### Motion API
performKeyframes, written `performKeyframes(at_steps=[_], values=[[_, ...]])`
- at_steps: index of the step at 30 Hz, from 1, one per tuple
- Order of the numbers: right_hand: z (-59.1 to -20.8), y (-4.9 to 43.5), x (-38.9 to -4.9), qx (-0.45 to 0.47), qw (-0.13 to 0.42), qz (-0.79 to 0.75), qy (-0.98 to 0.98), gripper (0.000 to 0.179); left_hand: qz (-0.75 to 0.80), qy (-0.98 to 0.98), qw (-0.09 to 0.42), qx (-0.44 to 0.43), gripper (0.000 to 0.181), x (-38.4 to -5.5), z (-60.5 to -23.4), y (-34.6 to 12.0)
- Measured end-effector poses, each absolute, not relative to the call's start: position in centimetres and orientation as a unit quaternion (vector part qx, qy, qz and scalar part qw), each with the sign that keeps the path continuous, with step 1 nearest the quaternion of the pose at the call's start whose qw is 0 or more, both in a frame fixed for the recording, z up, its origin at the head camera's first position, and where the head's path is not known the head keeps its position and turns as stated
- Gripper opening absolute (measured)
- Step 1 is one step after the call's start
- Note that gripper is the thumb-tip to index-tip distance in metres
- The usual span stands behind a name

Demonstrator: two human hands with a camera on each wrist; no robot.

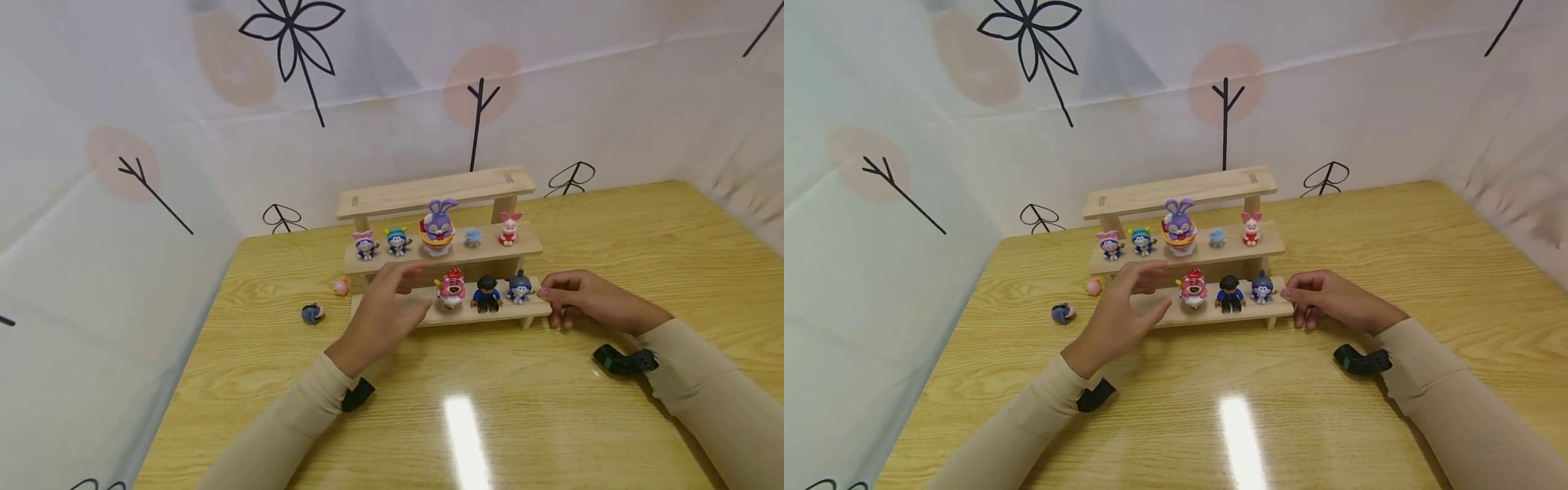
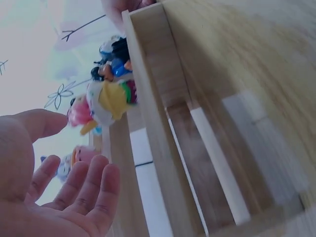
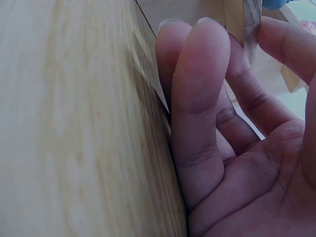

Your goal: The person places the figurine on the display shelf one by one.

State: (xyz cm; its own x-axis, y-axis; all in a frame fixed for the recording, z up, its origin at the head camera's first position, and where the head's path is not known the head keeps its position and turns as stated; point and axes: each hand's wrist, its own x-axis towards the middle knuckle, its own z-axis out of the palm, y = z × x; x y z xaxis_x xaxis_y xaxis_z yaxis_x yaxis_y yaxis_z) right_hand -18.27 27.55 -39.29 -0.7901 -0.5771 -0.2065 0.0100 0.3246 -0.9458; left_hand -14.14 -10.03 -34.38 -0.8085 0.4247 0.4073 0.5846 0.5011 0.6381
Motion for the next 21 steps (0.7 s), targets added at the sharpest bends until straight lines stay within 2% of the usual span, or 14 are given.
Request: performKeyframes(at_steps=[5, 14, 21], values=[[-39.2, 27.5, -18.3, -0.184, 0.268, -0.552, 0.768, 0.022, -0.42, -0.855, 0.131, -0.275, 0.051, -14.2, -33.9, -11.3], [-39.3, 27.5, -18.5, -0.195, 0.269, -0.56, 0.758, 0.021, -0.459, -0.816, 0.233, -0.264, 0.043, -15.4, -33.2, -13.8], [-39.2, 27.5, -18.6, -0.194, 0.27, -0.558, 0.761, 0.022, -0.452, -0.829, 0.252, -0.212, 0.041, -16.8, -33.0, -16.2]])
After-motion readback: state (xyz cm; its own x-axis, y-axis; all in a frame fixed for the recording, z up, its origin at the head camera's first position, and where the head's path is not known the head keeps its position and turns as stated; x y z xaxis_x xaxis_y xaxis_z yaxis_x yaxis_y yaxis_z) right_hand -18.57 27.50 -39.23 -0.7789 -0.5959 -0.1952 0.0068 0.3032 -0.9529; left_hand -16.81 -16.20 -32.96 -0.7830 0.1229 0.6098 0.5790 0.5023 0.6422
